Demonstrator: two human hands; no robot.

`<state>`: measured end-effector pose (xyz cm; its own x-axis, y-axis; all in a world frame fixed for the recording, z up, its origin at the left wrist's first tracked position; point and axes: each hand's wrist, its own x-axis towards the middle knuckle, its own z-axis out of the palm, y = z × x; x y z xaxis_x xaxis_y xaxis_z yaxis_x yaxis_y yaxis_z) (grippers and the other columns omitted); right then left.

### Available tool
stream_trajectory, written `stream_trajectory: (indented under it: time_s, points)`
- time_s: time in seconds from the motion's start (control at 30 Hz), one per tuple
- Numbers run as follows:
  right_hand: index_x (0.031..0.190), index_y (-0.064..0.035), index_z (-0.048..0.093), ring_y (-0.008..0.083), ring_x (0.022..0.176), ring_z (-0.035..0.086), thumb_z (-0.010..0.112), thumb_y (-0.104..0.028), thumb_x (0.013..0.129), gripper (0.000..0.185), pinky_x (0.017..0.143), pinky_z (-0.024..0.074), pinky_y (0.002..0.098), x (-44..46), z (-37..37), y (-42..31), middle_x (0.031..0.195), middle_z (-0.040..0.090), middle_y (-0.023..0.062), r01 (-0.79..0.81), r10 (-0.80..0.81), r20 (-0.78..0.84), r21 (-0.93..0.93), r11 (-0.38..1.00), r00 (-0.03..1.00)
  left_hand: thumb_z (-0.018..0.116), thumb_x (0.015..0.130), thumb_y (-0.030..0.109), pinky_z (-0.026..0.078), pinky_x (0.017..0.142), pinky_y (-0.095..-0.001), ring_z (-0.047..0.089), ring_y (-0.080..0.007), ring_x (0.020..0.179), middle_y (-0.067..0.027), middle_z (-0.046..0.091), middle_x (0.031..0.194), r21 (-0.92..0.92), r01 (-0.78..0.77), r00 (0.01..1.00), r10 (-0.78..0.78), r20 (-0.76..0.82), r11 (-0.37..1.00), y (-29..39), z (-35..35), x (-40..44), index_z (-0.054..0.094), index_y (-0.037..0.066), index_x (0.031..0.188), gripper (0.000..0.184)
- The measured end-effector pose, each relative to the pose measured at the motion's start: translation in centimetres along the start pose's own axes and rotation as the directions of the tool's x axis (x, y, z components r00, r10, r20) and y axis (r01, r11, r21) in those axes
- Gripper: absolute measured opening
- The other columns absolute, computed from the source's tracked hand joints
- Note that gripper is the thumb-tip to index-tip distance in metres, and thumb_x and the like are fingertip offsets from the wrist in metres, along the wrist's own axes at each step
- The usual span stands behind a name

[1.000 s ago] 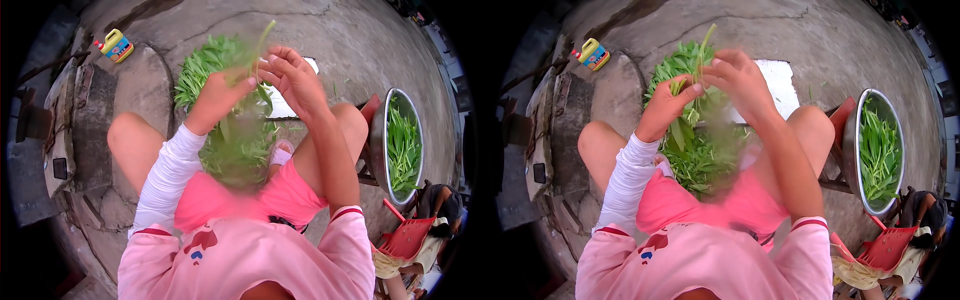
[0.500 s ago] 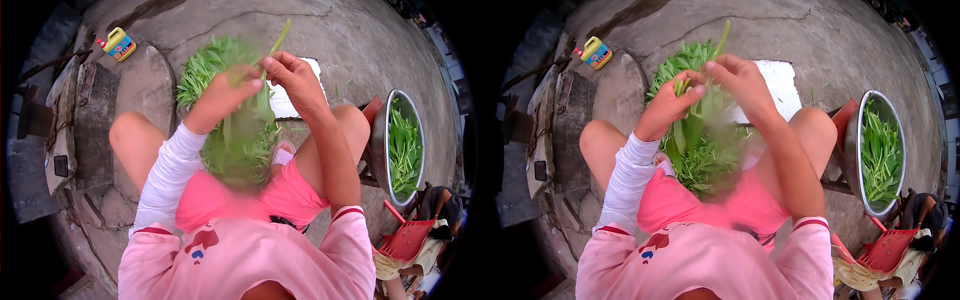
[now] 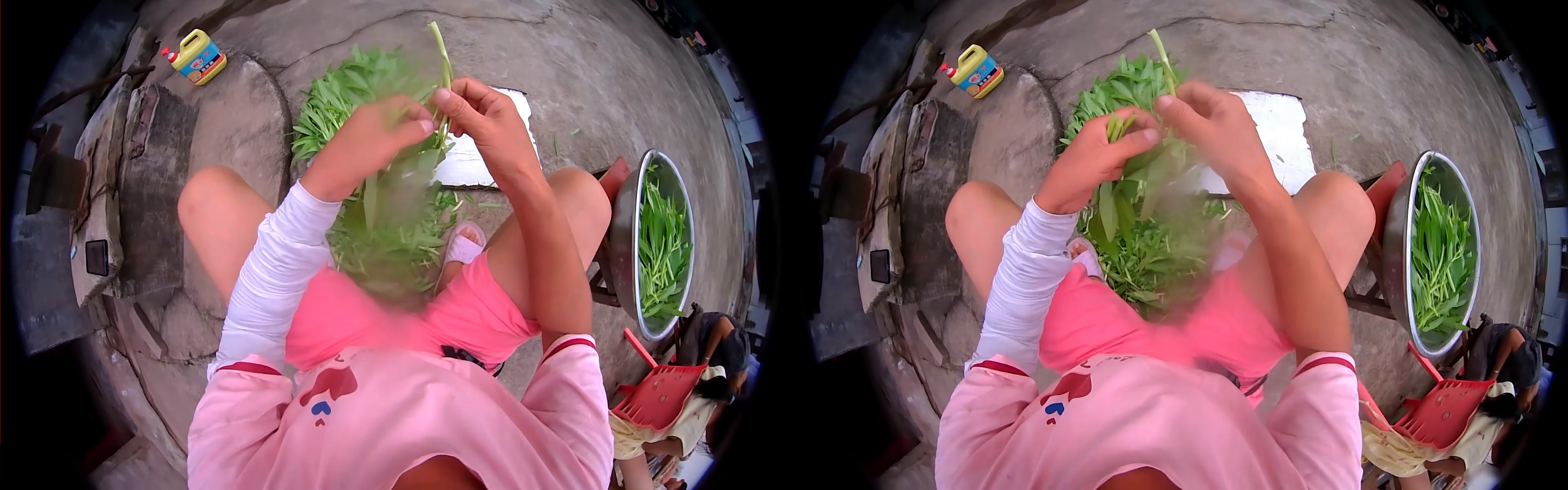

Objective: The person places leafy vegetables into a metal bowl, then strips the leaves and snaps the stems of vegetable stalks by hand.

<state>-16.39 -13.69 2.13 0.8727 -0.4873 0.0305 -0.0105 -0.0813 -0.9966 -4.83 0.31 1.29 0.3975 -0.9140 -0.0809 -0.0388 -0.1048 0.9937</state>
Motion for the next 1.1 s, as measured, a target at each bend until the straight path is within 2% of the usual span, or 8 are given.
stream_trajectory:
  time_s: [0.03, 0.13, 0.4, 0.63, 0.73, 0.83, 0.93, 1.1]
  points:
    - [0.088, -0.0045, 0.062, 0.004, 0.065, 0.046, 0.062, -0.029, 0.089, 0.024, 0.064, 0.0389, 0.0205, -0.1, -0.1, -0.2, 0.071, 0.055, -0.0042, -0.019, 0.018, 0.023, 0.022, 1.0, 1.0, 0.056, 0.091, 0.031, 0.023, 0.046, -0.0175, 0.032, 0.001, 0.054, 0.0093, 0.046, 0.07, -0.077, 0.134, 0.991, -0.131, 0.038, 0.988, 0.8, -0.3, -0.2, 0.06, 0.009, 0.099, 0.025]
    - [0.093, -0.0041, 0.064, 0.0043, 0.069, 0.048, 0.06, -0.028, 0.091, 0.024, 0.068, 0.041, 0.0206, -0.1, -0.3, -0.4, 0.075, 0.056, -0.0038, -0.085, 0.082, 0.033, 0.122, 0.989, 0.996, 0.056, 0.091, 0.031, 0.02, 0.045, -0.0181, 0.027, 0.0002, 0.051, 0.0117, 0.038, 0.064, -0.232, 0.208, 0.97, -0.169, 0.176, 0.95, 1.2, -1.2, -0.4, 0.061, 0.01, 0.099, 0.023]
    - [0.097, -0.0006, 0.062, 0.0126, 0.077, 0.06, 0.059, -0.024, 0.089, 0.025, 0.075, 0.0448, 0.0256, 0.0, -0.4, -0.6, 0.076, 0.057, 0.0021, -0.176, 0.158, 0.081, 0.33, 0.928, 0.984, 0.053, 0.092, 0.036, 0.017, 0.045, -0.0184, 0.023, 0.0005, 0.051, 0.0129, 0.034, 0.062, -0.262, 0.209, 0.962, -0.15, 0.227, 0.942, 1.5, -0.9, -0.6, 0.063, 0.009, 0.105, 0.031]
    - [0.097, -0.0001, 0.062, 0.0124, 0.076, 0.057, 0.059, -0.024, 0.09, 0.025, 0.075, 0.0447, 0.0259, 0.0, -0.6, -0.8, 0.076, 0.056, 0.0019, -0.177, 0.165, 0.065, 0.313, 0.933, 0.984, 0.052, 0.093, 0.038, 0.02, 0.046, -0.0177, 0.027, 0.0008, 0.053, 0.0108, 0.045, 0.067, -0.333, 0.191, 0.971, -0.128, 0.203, 0.923, 0.5, -0.9, -0.2, 0.063, 0.007, 0.103, 0.034]
    - [0.096, -0.0001, 0.063, 0.0112, 0.074, 0.054, 0.059, -0.024, 0.09, 0.025, 0.074, 0.0441, 0.0255, 0.1, -0.9, -0.8, 0.076, 0.056, 0.0017, -0.16, 0.152, 0.052, 0.308, 0.938, 0.987, 0.052, 0.093, 0.038, 0.022, 0.046, -0.0174, 0.028, 0.0, 0.052, 0.0079, 0.054, 0.074, -0.115, 0.07, 0.995, -0.077, -0.059, 0.991, -0.7, -1.5, 0.4, 0.062, 0.005, 0.102, 0.035]
    - [0.097, -0.0002, 0.062, 0.0094, 0.073, 0.052, 0.059, -0.023, 0.09, 0.024, 0.072, 0.0444, 0.024, 0.1, -1.3, -0.8, 0.077, 0.056, 0.0008, -0.151, 0.143, 0.048, 0.32, 0.935, 0.988, 0.051, 0.094, 0.039, 0.024, 0.045, -0.0171, 0.027, -0.0012, 0.05, 0.0052, 0.058, 0.079, 0.313, -0.125, 0.962, 0.192, -0.194, 0.941, -1.6, -2.1, 1.1, 0.06, 0.004, 0.104, 0.038]
    - [0.099, -0.001, 0.061, 0.0071, 0.071, 0.052, 0.059, -0.022, 0.092, 0.022, 0.07, 0.0455, 0.0216, 0.1, -1.4, -0.7, 0.079, 0.056, -0.0012, -0.141, 0.136, 0.039, 0.337, 0.931, 0.99, 0.051, 0.094, 0.039, 0.023, 0.044, -0.0169, 0.027, -0.0007, 0.049, 0.0034, 0.058, 0.08, 0.048, -0.122, 0.989, 0.126, -0.073, 0.991, -0.2, -1.0, 0.2, 0.059, 0.004, 0.109, 0.039]
    - [0.098, 0.0, 0.062, 0.0102, 0.079, 0.052, 0.057, -0.023, 0.09, 0.025, 0.081, 0.0424, 0.0278, 0.1, -1.4, -0.7, 0.08, 0.055, 0.0006, -0.134, 0.118, 0.065, 0.369, 0.92, 0.991, 0.054, 0.093, 0.035, 0.022, 0.042, -0.0167, 0.026, 0.0005, 0.048, 0.0043, 0.056, 0.078, -0.225, 0.21, 0.947, -0.141, 0.29, 0.951, 0.5, -1.0, 0.0, 0.056, 0.003, 0.116, 0.039]
